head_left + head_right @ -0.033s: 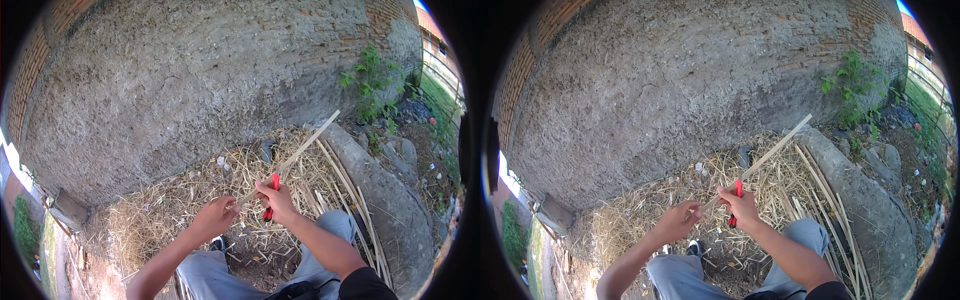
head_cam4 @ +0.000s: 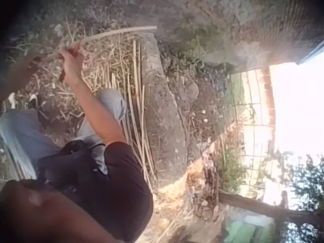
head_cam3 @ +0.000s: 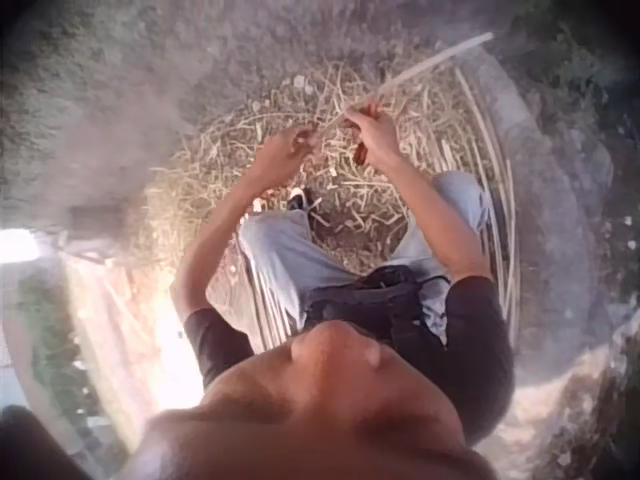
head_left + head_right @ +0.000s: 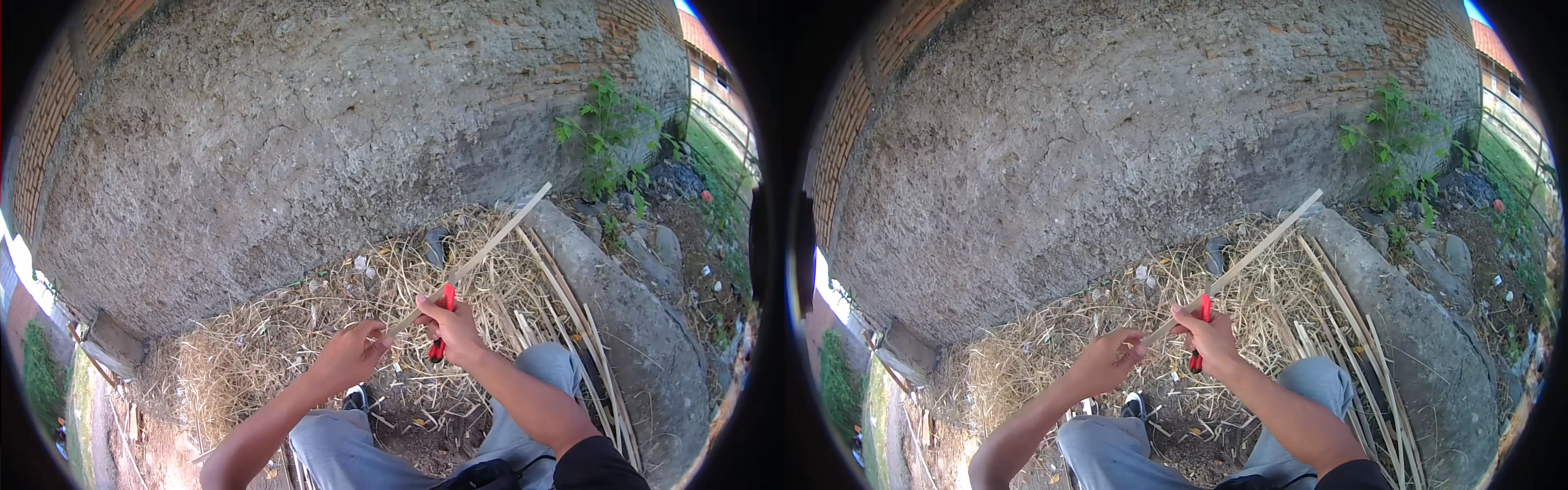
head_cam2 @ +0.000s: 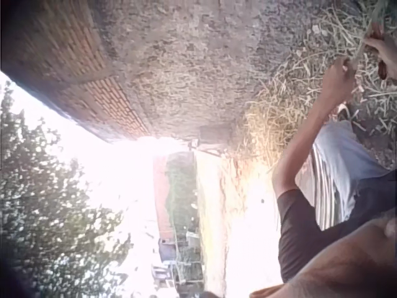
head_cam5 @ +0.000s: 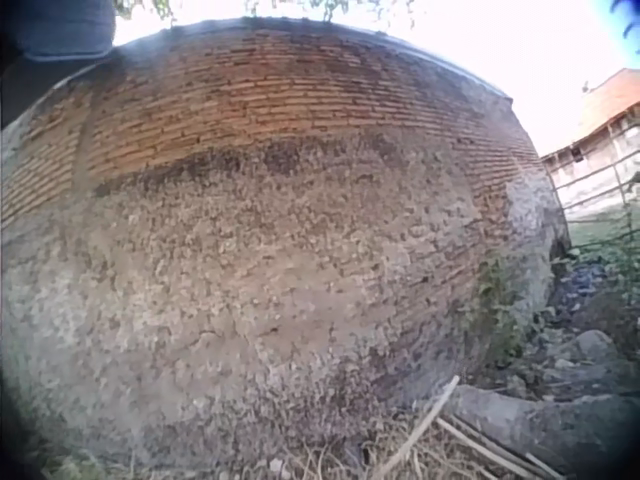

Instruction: The person picks up a bamboo strip and scrapes along its surface with a utility knife.

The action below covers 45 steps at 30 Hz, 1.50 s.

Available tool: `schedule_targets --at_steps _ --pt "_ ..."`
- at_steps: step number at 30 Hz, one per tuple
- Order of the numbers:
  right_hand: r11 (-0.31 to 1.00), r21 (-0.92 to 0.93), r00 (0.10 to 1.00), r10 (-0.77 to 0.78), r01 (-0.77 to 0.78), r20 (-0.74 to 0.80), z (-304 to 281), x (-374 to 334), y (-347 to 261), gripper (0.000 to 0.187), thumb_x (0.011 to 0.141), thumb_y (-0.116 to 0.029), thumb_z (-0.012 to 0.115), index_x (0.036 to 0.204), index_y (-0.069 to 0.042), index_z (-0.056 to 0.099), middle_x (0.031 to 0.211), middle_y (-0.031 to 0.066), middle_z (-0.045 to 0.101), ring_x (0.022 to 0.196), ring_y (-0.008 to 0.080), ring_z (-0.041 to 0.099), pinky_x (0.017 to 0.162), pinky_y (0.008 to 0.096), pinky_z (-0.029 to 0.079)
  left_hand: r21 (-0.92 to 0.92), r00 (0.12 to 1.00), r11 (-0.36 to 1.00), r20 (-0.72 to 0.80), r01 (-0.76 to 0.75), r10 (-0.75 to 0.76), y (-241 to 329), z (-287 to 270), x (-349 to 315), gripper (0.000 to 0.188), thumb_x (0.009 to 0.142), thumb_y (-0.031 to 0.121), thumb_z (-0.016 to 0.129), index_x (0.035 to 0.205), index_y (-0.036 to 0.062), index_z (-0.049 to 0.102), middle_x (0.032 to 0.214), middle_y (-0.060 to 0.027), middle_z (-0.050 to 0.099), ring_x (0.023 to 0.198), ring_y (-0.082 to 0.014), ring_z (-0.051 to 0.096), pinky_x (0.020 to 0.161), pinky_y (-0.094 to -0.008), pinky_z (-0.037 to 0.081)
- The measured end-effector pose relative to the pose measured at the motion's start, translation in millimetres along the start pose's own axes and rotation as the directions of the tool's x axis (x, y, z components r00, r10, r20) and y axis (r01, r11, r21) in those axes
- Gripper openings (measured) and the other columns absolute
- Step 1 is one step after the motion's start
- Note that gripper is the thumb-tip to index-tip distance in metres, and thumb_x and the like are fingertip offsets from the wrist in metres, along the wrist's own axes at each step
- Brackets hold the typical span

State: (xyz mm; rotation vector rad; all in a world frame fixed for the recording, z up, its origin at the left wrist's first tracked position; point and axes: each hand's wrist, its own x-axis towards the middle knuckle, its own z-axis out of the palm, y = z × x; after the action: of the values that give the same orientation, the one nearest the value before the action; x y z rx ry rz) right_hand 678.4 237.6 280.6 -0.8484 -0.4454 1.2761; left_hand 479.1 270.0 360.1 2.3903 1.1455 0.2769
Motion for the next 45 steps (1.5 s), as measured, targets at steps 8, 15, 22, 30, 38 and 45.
schedule_targets --at_steps 8,15,22,30,38,45 --pt "0.986 -0.099 0.987 0.139 -0.131 0.077 -9 -7 -13 0.028 0.087 -0.028 0.079 0.092 -0.003 0.067 0.075 0.0095 0.067 0.049 0.0053 0.044 0.045 0.023 0.032 -0.453 0.951 0.855 0.281 0.252 -0.131 12 20 9 0.027 0.106 0.022 0.049 0.117 -0.0007 0.059 0.084 -0.0048 0.065 0.06 -0.007 0.058 0.052 -0.0236 0.045" --pt "0.83 -0.558 1.0 0.012 0.003 0.022 -48 8 -37 0.049 0.089 -0.034 0.076 0.115 0.0 0.052 0.089 0.0065 0.063 0.069 0.0121 0.054 0.06 0.03 0.044 -0.768 0.857 0.381 0.447 0.515 -0.257 21 30 -1 0.026 0.107 0.021 0.044 0.117 -0.0002 0.056 0.077 -0.0014 0.053 0.047 -0.0044 0.035 0.04 -0.0207 0.028" --pt "0.378 -0.853 0.919 -0.3 0.36 0.255 -59 7 -55 0.035 0.103 -0.026 0.053 0.12 0.003 0.047 0.101 0.0161 0.066 0.088 0.0264 0.066 0.082 0.0386 0.051 -0.83 0.83 0.145 0.495 0.539 -0.254 -13 64 6 0.025 0.107 0.021 0.043 0.116 0.0009 0.055 0.074 -0.0005 0.05 0.048 -0.0047 0.032 0.039 -0.0204 0.026" --pt "0.043 -0.841 0.825 -0.23 0.539 0.516 -52 -5 -42 0.027 0.097 -0.023 0.06 0.12 -0.009 0.057 0.105 0.0173 0.069 0.091 0.0385 0.067 0.079 0.0482 0.053 -0.873 0.88 0.193 0.39 0.447 -0.272 -11 93 -21 0.027 0.107 0.025 0.044 0.115 0.0025 0.058 0.072 0.0014 0.05 0.048 -0.0045 0.031 0.042 -0.022 0.026" --pt "-0.028 -0.765 0.732 -0.269 0.644 0.626 -57 -17 -15 0.018 0.091 -0.023 0.069 0.104 -0.01 0.068 0.086 0.0119 0.072 0.066 0.0306 0.069 0.058 0.0398 0.054 -0.87 0.881 0.237 0.353 0.433 -0.315 -15 103 -33 0.028 0.108 0.023 0.044 0.112 0.0009 0.061 0.071 0.0018 0.049 0.049 -0.0025 0.033 0.042 -0.0206 0.025" --pt "-0.046 -0.757 0.724 -0.261 0.651 0.638 -59 -19 -7 0.016 0.09 -0.024 0.07 0.093 -0.008 0.069 0.081 0.0106 0.072 0.062 0.0285 0.068 0.055 0.0374 0.053 -0.842 0.935 0.448 0.168 0.3 -0.311 -21 119 -40 0.027 0.107 0.022 0.045 0.112 0.0007 0.061 0.071 0.0019 0.051 0.05 -0.0025 0.036 0.042 -0.0195 0.029"
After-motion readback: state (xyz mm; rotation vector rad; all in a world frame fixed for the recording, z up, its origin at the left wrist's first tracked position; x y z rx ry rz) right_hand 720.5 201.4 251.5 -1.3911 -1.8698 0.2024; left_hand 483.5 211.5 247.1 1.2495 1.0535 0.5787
